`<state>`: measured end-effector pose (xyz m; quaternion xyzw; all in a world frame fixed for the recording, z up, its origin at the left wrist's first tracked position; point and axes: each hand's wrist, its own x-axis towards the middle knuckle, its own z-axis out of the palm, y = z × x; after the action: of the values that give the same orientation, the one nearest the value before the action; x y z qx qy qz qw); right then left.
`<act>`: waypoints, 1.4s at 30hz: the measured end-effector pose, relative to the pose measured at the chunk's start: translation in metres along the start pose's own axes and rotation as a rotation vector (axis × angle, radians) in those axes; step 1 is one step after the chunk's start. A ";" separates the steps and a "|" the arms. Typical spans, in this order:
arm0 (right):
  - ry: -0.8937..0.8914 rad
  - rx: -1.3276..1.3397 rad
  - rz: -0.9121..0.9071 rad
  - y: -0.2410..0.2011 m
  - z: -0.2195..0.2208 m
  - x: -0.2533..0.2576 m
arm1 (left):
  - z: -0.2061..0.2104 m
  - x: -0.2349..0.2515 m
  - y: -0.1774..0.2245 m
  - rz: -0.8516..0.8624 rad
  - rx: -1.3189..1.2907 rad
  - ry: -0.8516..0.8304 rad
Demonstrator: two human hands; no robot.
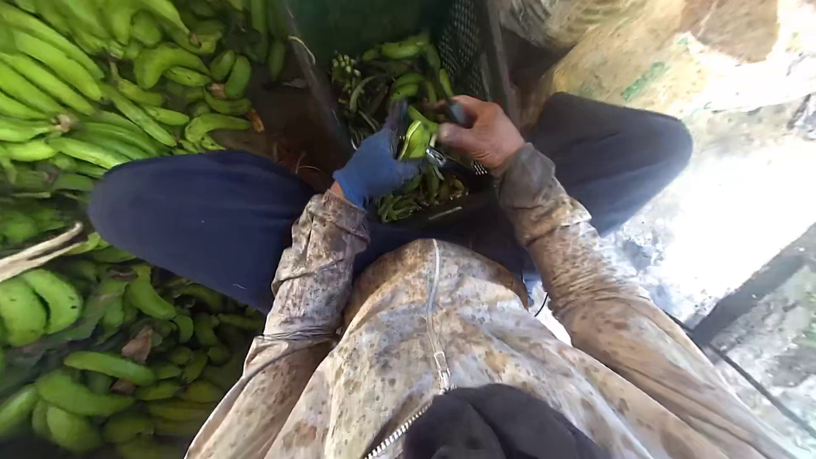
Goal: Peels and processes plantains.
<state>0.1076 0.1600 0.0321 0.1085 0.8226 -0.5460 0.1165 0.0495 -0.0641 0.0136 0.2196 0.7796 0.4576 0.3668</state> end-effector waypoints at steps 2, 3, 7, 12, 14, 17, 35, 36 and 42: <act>-0.063 0.236 -0.051 -0.008 0.021 -0.013 | 0.010 0.004 0.013 0.097 0.035 -0.029; -0.035 0.311 -0.081 -0.008 0.022 -0.015 | 0.013 0.008 0.019 0.133 0.011 -0.030; 0.287 0.117 -0.326 -0.015 -0.025 -0.039 | 0.010 0.007 0.020 0.142 -0.217 -0.039; 0.922 -0.521 0.054 -0.039 -0.163 -0.069 | -0.014 0.006 0.010 -0.024 -0.119 0.257; 0.930 -0.678 0.324 -0.038 -0.192 -0.071 | -0.017 0.006 0.014 -0.049 -0.119 0.298; 0.916 -0.594 0.184 -0.021 -0.172 -0.048 | -0.018 0.009 0.007 -0.040 -0.147 0.343; -0.731 -0.707 0.306 0.117 0.103 0.035 | -0.025 0.026 -0.013 -0.212 -0.158 0.422; -0.631 -0.595 0.315 0.099 0.090 0.030 | -0.025 0.024 -0.015 -0.229 -0.221 0.422; -0.233 0.457 0.286 -0.011 0.017 -0.015 | -0.009 0.014 -0.020 -0.386 -0.467 0.425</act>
<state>0.1199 0.1394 0.0396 0.1832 0.6357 -0.7038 0.2586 0.0334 -0.0690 -0.0065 -0.1208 0.7401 0.5809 0.3165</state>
